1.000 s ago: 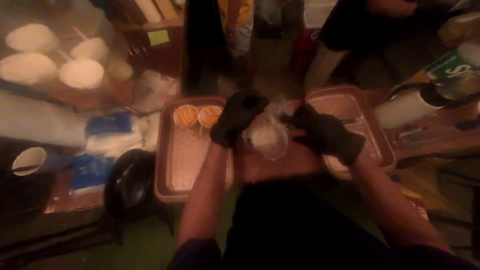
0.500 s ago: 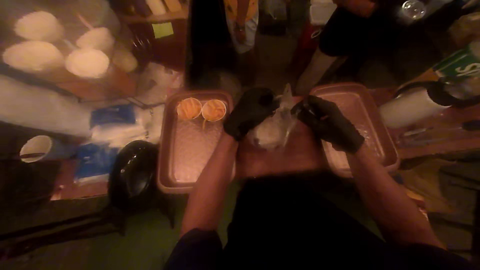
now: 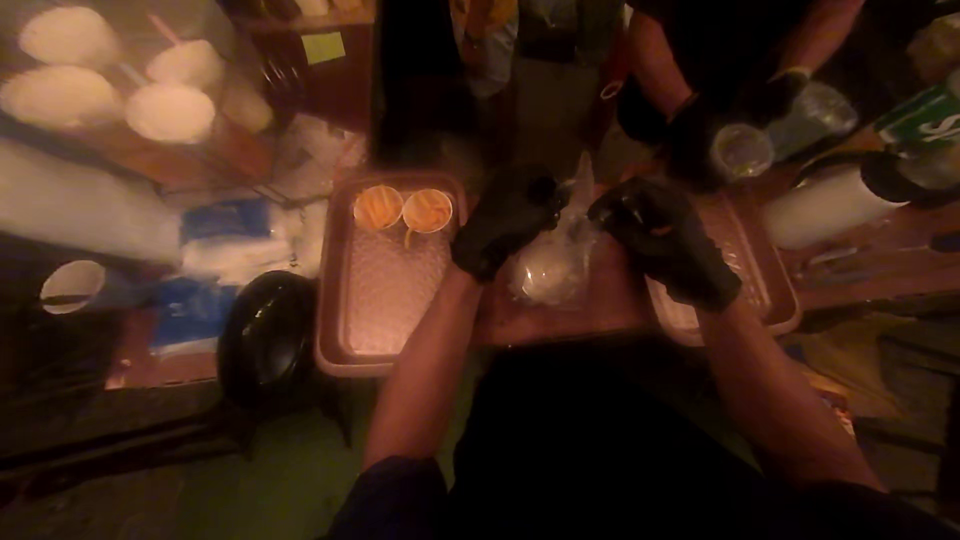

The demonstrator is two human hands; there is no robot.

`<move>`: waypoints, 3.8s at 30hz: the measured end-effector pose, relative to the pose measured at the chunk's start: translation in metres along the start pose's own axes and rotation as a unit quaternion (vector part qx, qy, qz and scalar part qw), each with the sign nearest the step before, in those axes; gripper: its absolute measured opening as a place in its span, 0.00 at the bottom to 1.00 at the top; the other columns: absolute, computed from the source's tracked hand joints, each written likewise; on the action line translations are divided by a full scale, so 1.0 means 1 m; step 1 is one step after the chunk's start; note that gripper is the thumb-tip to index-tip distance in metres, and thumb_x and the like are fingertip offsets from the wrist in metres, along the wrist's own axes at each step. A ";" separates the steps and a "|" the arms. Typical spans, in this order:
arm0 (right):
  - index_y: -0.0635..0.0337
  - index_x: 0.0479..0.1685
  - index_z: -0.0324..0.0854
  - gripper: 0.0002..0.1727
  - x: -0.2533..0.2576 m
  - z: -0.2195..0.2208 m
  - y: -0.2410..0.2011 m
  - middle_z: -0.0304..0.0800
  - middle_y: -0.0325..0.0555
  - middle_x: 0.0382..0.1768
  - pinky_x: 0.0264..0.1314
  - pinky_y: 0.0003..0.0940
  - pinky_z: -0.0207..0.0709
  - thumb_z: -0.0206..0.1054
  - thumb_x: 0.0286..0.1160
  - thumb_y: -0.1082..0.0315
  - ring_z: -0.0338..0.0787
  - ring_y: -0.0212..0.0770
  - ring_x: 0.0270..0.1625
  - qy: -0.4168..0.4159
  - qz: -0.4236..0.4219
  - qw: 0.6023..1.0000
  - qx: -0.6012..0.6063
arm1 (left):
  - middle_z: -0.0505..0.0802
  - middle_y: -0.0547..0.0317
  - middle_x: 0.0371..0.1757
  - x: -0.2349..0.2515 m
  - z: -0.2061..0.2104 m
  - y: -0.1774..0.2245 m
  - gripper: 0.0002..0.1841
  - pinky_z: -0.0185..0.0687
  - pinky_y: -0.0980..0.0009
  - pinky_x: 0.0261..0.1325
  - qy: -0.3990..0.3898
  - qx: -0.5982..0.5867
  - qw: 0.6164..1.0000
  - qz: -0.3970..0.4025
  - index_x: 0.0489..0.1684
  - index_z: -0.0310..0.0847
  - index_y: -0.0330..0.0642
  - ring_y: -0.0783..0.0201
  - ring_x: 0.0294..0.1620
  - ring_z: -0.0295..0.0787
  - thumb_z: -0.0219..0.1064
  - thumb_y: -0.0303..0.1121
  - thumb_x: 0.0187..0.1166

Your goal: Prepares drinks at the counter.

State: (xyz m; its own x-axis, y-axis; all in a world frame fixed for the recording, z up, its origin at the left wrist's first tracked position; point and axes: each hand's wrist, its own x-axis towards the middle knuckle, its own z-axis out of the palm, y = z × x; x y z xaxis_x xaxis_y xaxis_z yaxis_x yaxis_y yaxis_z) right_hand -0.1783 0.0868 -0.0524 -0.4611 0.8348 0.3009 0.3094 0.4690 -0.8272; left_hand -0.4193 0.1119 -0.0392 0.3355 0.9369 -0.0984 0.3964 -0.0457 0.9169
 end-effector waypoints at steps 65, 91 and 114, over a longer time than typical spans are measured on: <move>0.43 0.59 0.89 0.15 -0.007 0.017 -0.034 0.91 0.37 0.51 0.41 0.48 0.86 0.64 0.84 0.51 0.92 0.41 0.43 -0.156 0.052 0.941 -0.295 | 0.88 0.54 0.31 -0.048 0.010 -0.047 0.16 0.84 0.59 0.29 0.110 0.037 0.986 -0.118 0.55 0.82 0.39 0.63 0.23 0.83 0.68 0.43 0.83; 0.46 0.58 0.90 0.12 0.047 -0.015 -0.022 0.89 0.36 0.50 0.52 0.31 0.85 0.65 0.84 0.59 0.88 0.29 0.46 -0.286 0.042 0.944 -0.162 | 0.90 0.50 0.62 -0.023 0.008 -0.059 0.32 0.82 0.36 0.58 -0.006 0.269 0.962 -0.039 0.70 0.85 0.55 0.46 0.63 0.87 0.69 0.64 0.73; 0.46 0.49 0.91 0.12 0.037 0.002 -0.023 0.92 0.30 0.40 0.45 0.30 0.85 0.65 0.82 0.53 0.89 0.24 0.40 -0.148 0.093 0.968 -0.179 | 0.90 0.60 0.32 0.002 0.035 -0.081 0.08 0.83 0.67 0.39 0.100 0.004 0.994 0.034 0.42 0.89 0.41 0.69 0.31 0.85 0.70 0.36 0.80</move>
State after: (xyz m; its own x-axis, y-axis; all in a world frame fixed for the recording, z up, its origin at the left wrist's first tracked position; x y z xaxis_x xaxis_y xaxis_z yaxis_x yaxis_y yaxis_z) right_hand -0.2042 0.1068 -0.0232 -0.5706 0.8207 -0.0305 0.6548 0.4321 -0.6201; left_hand -0.4205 0.1056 -0.1268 0.1852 0.9818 0.0432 0.3855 -0.1130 0.9158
